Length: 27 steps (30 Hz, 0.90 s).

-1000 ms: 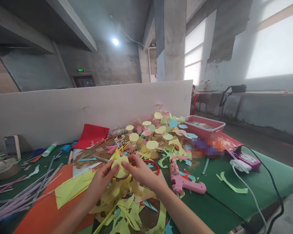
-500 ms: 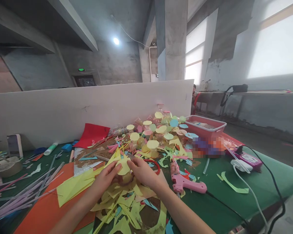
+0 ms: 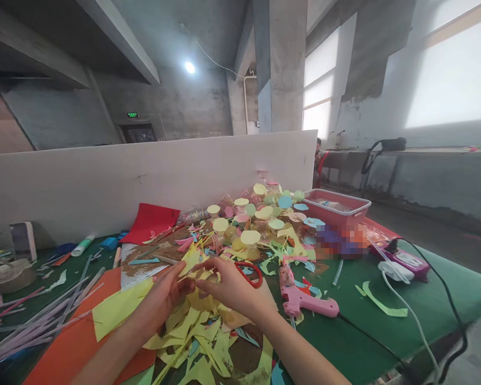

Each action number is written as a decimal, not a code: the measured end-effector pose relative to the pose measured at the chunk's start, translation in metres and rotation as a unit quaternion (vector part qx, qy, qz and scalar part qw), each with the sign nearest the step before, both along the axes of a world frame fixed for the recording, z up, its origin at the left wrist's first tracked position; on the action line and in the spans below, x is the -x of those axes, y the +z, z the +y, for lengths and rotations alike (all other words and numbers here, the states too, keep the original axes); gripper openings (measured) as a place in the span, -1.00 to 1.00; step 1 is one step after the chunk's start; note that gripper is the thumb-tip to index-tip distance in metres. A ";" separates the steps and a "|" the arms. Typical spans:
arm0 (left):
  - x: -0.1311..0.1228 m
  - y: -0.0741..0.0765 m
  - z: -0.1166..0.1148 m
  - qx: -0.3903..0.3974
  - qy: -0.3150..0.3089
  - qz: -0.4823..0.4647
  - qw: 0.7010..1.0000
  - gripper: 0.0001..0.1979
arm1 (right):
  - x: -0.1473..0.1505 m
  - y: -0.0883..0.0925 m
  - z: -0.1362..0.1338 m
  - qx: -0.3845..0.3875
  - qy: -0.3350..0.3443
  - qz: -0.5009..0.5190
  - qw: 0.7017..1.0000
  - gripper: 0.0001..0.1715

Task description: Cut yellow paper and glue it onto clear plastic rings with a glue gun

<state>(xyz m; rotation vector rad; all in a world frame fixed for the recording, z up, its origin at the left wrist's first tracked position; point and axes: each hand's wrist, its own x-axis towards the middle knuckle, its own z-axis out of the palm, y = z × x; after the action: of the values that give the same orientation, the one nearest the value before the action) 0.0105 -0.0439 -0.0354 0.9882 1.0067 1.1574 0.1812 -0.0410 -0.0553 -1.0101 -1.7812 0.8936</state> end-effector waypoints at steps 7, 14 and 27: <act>0.003 0.002 0.003 0.002 -0.034 -0.021 0.999 -0.76 | 0.001 -0.003 0.002 0.020 -0.016 0.023 0.999 -0.76; 0.002 0.005 0.001 0.001 -0.068 -0.063 0.996 -0.75 | 0.001 -0.007 0.005 0.005 -0.024 0.021 0.999 -0.85; 0.002 0.010 -0.005 -0.035 -0.077 -0.072 0.994 -0.64 | 0.002 0.004 0.000 -0.014 -0.010 0.054 0.998 -0.76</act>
<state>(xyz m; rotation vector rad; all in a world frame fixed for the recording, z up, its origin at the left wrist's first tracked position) 0.0087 -0.0489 -0.0257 1.0046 0.7655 1.1249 0.1794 -0.0414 -0.0513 -0.9429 -1.6870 0.8921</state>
